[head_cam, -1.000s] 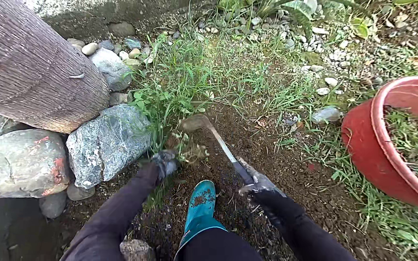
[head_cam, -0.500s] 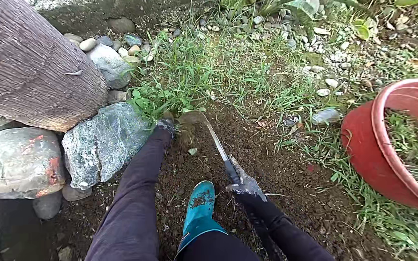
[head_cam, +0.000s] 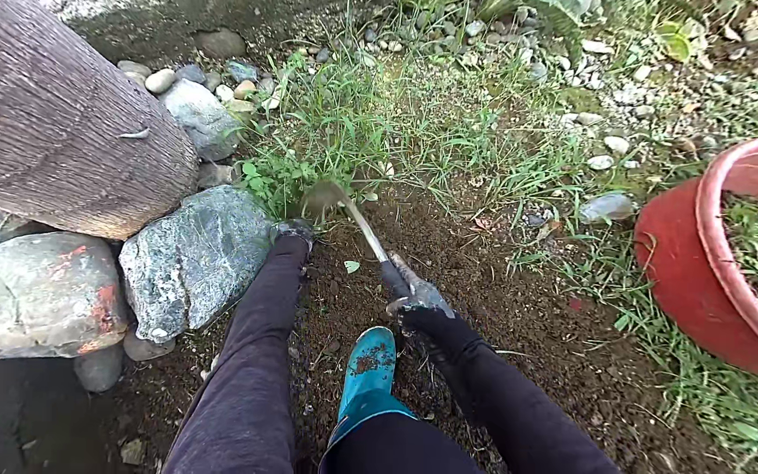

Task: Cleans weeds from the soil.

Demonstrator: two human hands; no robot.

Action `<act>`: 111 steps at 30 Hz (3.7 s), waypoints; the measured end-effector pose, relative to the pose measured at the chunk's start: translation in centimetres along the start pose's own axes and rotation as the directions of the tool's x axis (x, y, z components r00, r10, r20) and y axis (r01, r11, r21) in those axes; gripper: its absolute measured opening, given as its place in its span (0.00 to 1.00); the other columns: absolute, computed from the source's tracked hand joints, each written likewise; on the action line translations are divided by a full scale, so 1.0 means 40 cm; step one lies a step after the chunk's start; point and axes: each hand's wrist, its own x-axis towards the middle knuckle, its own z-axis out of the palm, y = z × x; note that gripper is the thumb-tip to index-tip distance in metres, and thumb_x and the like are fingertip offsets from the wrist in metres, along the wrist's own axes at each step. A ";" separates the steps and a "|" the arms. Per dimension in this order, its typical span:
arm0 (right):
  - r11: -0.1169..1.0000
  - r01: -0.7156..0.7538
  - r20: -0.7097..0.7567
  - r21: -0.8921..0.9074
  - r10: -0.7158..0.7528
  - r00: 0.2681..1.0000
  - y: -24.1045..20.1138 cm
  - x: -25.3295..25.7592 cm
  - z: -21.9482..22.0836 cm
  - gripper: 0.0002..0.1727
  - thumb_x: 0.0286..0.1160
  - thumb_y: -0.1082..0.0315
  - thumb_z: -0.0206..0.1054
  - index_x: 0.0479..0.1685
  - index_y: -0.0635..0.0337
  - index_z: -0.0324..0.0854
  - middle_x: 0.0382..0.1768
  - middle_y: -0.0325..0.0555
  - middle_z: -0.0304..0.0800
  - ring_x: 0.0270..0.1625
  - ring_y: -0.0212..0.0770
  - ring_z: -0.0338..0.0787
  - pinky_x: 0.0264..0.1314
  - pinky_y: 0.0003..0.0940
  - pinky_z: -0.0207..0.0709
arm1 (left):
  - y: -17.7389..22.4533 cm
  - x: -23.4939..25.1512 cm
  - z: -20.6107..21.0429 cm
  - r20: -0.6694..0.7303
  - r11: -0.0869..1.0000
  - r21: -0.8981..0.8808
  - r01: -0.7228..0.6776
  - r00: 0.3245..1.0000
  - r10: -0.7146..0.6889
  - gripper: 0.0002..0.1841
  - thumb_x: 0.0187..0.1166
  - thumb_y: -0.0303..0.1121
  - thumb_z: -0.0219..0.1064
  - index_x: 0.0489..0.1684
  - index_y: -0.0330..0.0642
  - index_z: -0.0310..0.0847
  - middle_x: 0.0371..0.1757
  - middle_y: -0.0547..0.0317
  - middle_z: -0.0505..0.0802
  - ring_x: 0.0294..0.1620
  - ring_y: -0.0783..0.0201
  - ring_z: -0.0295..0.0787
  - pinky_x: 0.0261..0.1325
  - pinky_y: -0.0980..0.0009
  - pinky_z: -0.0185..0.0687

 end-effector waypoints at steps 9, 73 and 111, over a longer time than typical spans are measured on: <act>0.995 -0.087 0.126 -0.053 0.093 0.988 0.003 -0.037 0.002 0.59 0.65 0.77 0.73 0.97 0.35 0.38 0.61 0.66 0.85 0.49 0.60 0.90 0.52 0.62 0.82 | -0.087 -0.171 0.040 0.153 0.974 -0.093 -0.205 0.964 0.217 0.24 0.86 0.38 0.61 0.75 0.32 0.76 0.72 0.33 0.85 0.76 0.38 0.80 0.78 0.37 0.70; 0.994 -0.048 0.170 0.101 0.031 0.985 0.136 -0.132 0.072 0.46 0.70 0.61 0.70 0.94 0.42 0.54 0.58 0.57 0.88 0.40 0.48 0.91 0.41 0.49 0.86 | -0.275 -0.427 0.285 0.247 0.929 -0.327 -0.172 0.933 0.260 0.48 0.69 0.30 0.75 0.94 0.37 0.52 0.84 0.29 0.72 0.81 0.36 0.74 0.82 0.43 0.71; 0.954 -0.111 -0.086 -0.278 0.091 0.992 0.113 -0.422 -0.195 0.61 0.57 0.70 0.78 0.97 0.35 0.44 0.57 0.70 0.86 0.46 0.68 0.89 0.47 0.70 0.80 | -0.236 -0.500 0.221 -0.208 0.555 -0.826 -0.102 0.969 -0.132 0.28 0.73 0.23 0.72 0.74 0.24 0.72 0.64 0.36 0.88 0.66 0.57 0.86 0.73 0.61 0.79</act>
